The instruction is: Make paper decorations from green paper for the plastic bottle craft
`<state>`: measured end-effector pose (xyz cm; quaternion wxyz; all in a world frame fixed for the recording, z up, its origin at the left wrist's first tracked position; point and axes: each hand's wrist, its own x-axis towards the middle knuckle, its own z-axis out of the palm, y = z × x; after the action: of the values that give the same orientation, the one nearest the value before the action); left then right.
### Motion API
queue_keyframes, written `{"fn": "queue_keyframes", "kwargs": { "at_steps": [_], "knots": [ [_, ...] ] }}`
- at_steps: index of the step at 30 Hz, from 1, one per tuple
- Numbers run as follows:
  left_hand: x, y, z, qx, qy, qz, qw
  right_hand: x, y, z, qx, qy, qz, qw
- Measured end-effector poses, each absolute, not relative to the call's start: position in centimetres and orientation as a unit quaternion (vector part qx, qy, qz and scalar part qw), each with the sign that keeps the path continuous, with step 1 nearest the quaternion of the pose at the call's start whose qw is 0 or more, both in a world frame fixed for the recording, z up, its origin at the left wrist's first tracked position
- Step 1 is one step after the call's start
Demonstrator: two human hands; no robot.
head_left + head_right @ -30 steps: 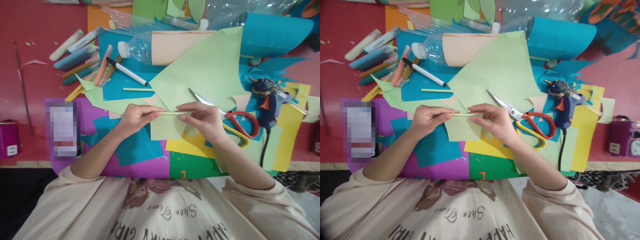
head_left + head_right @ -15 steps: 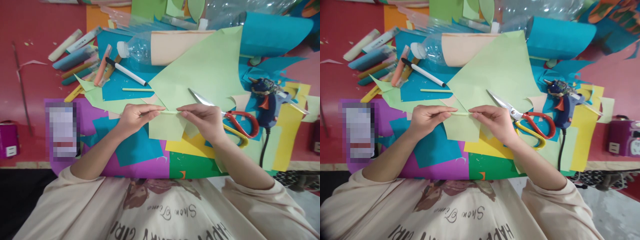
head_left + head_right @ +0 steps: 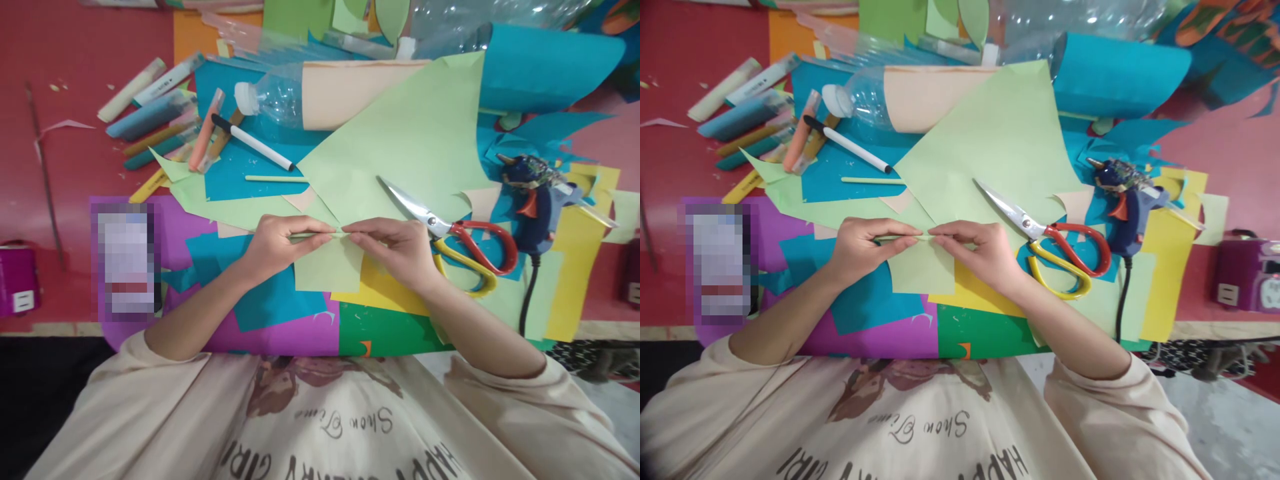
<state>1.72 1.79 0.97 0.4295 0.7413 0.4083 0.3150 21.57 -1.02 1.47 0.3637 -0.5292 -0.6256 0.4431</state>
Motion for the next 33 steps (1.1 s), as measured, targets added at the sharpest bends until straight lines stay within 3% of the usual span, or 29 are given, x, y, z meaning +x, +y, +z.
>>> {"fn": "queue_keyframes", "kwargs": {
  "at_steps": [9,22,33],
  "knots": [
    [1.98,1.17,0.45,0.809,0.357,0.362,0.296,21.21,-1.12,0.89,-0.513,-0.631,0.428,0.393],
    [2.09,1.1,0.44,0.79,0.375,0.352,0.333,21.25,-1.64,0.79,-0.517,-0.647,0.389,0.402],
    [2.02,1.02,0.33,0.799,0.371,0.347,0.322,21.1,-1.01,1.17,-0.534,-0.572,0.493,0.381]
  ]
}}
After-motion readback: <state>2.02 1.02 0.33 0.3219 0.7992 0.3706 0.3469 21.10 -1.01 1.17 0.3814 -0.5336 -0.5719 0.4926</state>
